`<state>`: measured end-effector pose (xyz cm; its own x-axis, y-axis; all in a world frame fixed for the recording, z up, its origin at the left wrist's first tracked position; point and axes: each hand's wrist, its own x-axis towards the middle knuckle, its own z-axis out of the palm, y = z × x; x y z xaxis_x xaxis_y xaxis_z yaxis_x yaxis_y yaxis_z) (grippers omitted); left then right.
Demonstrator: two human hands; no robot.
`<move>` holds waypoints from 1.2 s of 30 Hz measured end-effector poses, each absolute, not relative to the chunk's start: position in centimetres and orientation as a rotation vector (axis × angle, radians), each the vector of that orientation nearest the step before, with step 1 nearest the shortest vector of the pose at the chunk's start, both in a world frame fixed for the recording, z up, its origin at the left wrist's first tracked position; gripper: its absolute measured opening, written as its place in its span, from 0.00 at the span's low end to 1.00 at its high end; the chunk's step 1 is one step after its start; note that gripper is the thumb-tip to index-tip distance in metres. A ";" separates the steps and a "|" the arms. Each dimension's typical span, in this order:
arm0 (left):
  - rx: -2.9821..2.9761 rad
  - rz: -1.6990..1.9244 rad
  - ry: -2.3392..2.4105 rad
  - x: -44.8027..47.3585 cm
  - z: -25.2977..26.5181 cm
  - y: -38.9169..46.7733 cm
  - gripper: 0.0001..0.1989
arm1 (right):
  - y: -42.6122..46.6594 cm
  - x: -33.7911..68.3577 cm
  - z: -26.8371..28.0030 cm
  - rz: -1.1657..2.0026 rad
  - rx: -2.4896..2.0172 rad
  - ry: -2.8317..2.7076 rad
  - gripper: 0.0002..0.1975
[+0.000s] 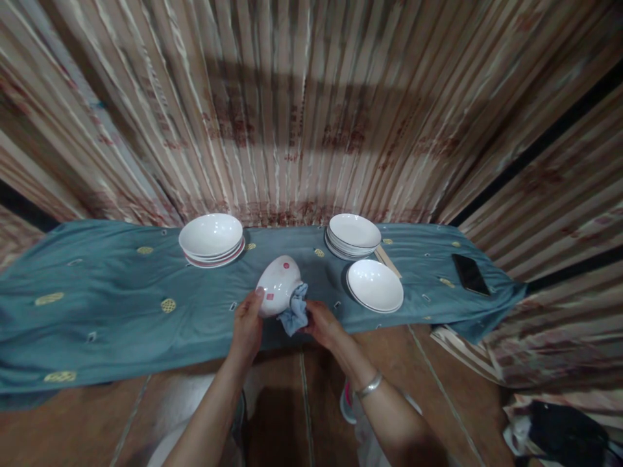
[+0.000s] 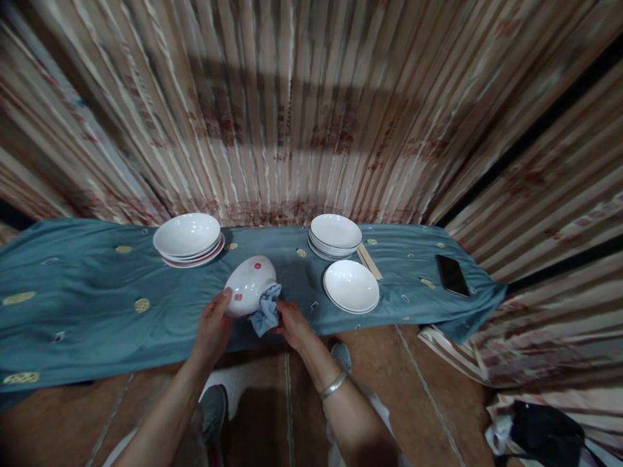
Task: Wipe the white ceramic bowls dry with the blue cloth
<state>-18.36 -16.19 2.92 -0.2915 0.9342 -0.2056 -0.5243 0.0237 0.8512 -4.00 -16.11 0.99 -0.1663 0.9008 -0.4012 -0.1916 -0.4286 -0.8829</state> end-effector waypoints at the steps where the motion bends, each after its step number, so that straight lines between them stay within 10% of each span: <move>1: 0.524 1.570 1.081 -18.4 2.9 -16.2 0.22 | -16.2 -4.0 1.1 1.760 -1.256 -0.841 0.14; 8: 0.467 1.527 1.011 -18.4 3.2 -16.2 0.22 | -16.8 -4.0 3.1 1.863 -1.052 -0.804 0.12; 23: 0.546 1.491 1.040 -17.5 2.8 -16.9 0.19 | -17.8 -5.3 3.5 0.131 -1.161 -2.102 0.28; 36: 0.632 1.426 1.009 -16.5 2.5 -17.0 0.19 | -15.0 -4.1 3.3 0.204 -1.202 -1.890 0.23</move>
